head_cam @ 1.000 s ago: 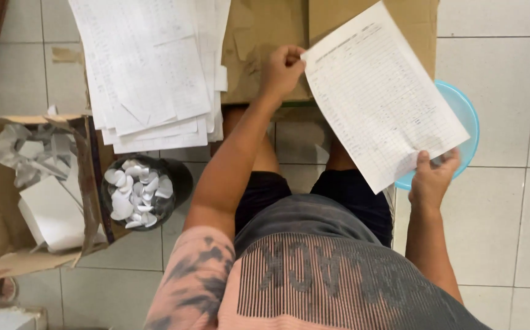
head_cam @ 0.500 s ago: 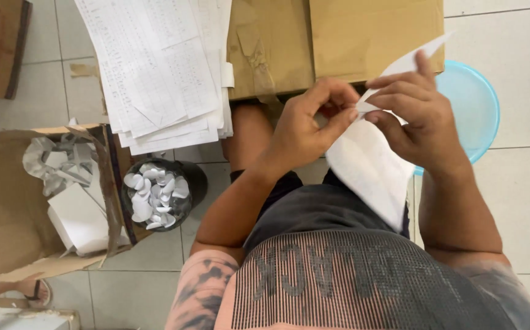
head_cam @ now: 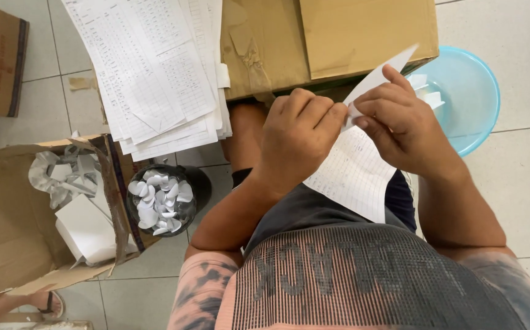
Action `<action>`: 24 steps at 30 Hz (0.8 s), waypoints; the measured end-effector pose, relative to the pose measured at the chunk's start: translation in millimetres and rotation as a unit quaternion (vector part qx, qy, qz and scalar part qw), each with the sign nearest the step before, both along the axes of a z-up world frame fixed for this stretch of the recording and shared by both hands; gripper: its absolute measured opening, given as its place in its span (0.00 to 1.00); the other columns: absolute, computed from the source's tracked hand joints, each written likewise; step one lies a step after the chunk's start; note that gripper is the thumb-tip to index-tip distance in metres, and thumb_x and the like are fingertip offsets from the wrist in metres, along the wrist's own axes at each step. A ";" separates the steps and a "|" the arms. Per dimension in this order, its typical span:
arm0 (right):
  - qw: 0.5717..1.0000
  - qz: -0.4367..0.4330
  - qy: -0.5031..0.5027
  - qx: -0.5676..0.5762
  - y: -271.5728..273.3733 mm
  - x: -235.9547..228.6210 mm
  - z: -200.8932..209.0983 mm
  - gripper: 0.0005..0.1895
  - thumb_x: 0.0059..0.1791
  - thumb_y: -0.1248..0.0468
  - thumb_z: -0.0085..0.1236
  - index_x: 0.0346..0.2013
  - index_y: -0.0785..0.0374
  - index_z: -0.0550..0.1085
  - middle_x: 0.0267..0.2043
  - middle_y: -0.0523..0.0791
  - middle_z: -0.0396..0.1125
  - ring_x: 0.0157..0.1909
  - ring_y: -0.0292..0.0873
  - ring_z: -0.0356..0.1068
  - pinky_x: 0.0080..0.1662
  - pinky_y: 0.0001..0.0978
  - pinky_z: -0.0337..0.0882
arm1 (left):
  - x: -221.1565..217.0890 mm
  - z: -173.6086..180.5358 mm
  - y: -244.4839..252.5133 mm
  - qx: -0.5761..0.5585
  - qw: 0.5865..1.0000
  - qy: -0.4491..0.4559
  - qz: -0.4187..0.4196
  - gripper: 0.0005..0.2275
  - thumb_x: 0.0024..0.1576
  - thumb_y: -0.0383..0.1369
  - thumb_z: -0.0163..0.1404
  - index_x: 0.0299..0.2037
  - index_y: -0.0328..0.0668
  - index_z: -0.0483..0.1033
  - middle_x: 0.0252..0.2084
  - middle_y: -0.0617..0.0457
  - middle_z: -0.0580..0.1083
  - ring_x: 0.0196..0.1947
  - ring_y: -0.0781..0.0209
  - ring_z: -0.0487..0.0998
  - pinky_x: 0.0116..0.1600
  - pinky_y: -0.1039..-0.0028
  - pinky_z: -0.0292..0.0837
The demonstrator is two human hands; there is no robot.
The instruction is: The person sits on the floor and folds printed sheets of paper by hand. They pick up a sheet, fold it in half, press the crease, and place it on a growing stack. The process is repeated for multiple sheets.
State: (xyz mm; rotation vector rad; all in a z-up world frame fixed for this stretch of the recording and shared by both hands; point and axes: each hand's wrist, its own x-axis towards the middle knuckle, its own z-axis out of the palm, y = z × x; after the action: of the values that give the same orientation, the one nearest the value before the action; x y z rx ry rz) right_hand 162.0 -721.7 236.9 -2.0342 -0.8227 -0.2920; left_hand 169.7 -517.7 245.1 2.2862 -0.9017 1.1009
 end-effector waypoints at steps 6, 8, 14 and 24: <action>0.998 0.029 -0.016 -0.053 -6.4 -4.4 23.9 0.07 0.58 0.69 0.49 0.40 0.71 0.72 0.37 0.50 0.70 0.38 0.48 0.68 0.75 0.56 0.54 | -9.4 22.5 13.2 0.004 0.992 0.110 -0.062 0.04 0.62 0.24 0.56 0.43 0.43 0.82 0.40 0.58 0.77 0.39 0.58 0.74 0.42 0.68 0.70; 0.999 0.019 0.000 -0.051 -6.0 -3.3 22.5 0.05 0.58 0.70 0.50 0.40 0.70 0.72 0.36 0.49 0.70 0.38 0.46 0.68 0.75 0.56 0.55 | -11.9 23.0 14.4 0.001 0.988 0.138 -0.069 0.04 0.63 0.26 0.56 0.46 0.41 0.81 0.43 0.57 0.77 0.41 0.57 0.75 0.43 0.67 0.70; 0.998 -0.015 0.046 -0.035 -0.2 -0.9 17.7 0.02 0.58 0.71 0.54 0.42 0.68 0.74 0.31 0.46 0.67 0.33 0.44 0.65 0.73 0.56 0.59 | -22.1 33.8 12.5 -0.010 0.990 0.131 -0.044 0.05 0.65 0.28 0.51 0.45 0.42 0.80 0.52 0.53 0.75 0.48 0.53 0.77 0.48 0.63 0.74; 0.991 0.068 0.118 -0.001 -4.5 6.4 17.3 0.07 0.57 0.73 0.48 0.48 0.69 0.72 0.30 0.43 0.63 0.38 0.43 0.67 0.76 0.56 0.53 | -11.1 32.8 5.3 0.056 0.998 0.034 0.018 0.05 0.62 0.24 0.58 0.33 0.40 0.78 0.50 0.53 0.77 0.53 0.52 0.75 0.44 0.66 0.74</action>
State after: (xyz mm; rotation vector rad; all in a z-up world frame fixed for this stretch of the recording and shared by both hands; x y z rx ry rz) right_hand 168.4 -726.2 254.2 -1.9573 -0.8081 0.0253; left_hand 158.6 -512.4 277.9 2.4237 -0.9204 1.0052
